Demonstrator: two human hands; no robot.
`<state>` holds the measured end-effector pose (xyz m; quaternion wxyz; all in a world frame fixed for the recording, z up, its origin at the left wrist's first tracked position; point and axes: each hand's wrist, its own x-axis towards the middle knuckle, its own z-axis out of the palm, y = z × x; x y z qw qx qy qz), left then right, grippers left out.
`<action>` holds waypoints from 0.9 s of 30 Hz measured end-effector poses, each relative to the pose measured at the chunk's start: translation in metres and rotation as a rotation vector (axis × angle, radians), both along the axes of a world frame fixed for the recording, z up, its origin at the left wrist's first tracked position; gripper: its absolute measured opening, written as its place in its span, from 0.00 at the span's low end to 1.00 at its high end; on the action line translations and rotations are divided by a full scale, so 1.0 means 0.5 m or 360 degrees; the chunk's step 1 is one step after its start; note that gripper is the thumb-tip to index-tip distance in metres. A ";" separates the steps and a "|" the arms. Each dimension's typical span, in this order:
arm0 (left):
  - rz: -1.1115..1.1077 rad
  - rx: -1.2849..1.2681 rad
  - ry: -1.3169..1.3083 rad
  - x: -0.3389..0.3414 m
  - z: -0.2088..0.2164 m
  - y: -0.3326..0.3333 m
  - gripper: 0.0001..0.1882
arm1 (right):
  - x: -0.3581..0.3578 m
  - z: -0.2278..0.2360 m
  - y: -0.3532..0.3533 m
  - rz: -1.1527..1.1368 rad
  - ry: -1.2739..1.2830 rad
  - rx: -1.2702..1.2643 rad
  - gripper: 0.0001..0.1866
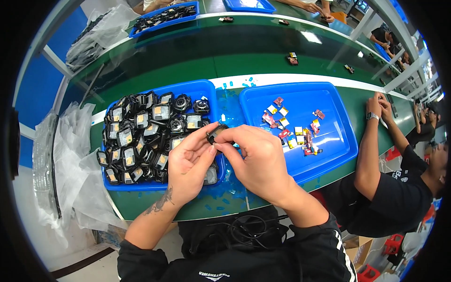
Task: Assembling small LED panels by attaching plastic lenses or covers.
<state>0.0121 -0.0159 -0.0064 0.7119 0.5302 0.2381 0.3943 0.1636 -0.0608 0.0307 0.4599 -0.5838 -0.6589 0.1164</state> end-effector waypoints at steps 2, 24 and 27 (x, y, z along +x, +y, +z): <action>-0.0004 -0.0010 -0.0023 0.000 -0.001 0.001 0.23 | -0.002 0.005 0.000 -0.0017 0.0011 -0.0040 0.06; -0.0063 0.0129 0.0103 -0.005 0.008 -0.010 0.22 | 0.028 0.006 0.002 -0.0018 0.0071 -0.0029 0.13; -0.0061 0.0124 0.0069 -0.006 0.008 -0.014 0.21 | 0.034 0.006 0.000 0.0075 0.0161 -0.0132 0.17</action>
